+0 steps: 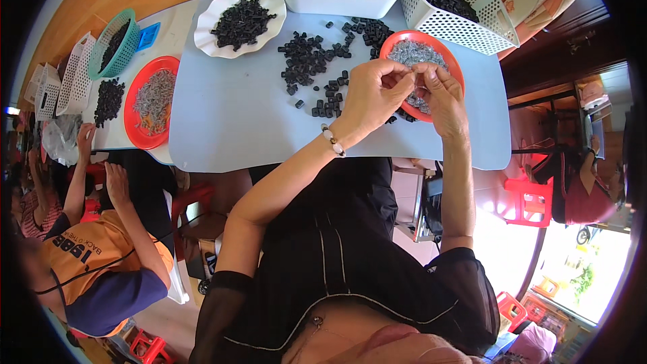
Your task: The person picks up a black plastic piece and a metal component by hand, fits the metal component into the black plastic piece, and places the assembled unit onto the table.
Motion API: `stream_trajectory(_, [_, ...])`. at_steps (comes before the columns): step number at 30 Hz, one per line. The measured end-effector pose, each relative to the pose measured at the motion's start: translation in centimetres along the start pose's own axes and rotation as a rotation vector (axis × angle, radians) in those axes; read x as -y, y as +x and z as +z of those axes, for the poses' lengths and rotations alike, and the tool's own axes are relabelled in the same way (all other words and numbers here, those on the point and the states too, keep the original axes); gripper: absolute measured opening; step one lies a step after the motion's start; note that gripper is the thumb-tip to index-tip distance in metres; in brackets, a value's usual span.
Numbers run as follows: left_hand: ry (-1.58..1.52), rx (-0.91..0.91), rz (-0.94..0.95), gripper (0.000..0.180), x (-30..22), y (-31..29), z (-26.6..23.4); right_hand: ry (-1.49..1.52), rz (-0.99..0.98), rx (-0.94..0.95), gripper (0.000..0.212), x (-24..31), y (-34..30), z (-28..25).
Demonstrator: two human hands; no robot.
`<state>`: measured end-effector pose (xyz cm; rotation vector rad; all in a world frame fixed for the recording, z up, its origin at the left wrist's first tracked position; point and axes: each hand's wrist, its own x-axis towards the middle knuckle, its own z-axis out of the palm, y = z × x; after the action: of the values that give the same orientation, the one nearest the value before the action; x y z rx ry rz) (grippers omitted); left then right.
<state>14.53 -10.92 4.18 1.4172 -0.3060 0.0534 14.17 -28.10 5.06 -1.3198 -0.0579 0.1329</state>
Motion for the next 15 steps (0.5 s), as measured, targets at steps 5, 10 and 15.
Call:
stream_trajectory(5, [0.295, -0.038, 0.23, 0.013, -0.3, 0.0, 0.1, -0.471, -0.089, -0.083, 0.027, 0.9, 0.4, 0.0])
stream_trajectory(10, [0.355, -0.035, 0.262, 0.013, -0.1, -0.1, 0.1, -0.604, -0.136, -0.071, 0.024, 1.2, 0.3, 0.5])
stream_trajectory(15, [0.055, 0.019, -0.055, 0.014, 0.4, 0.4, -0.1, -0.673, -0.128, -0.085, 0.02, 1.2, 0.2, 0.3])
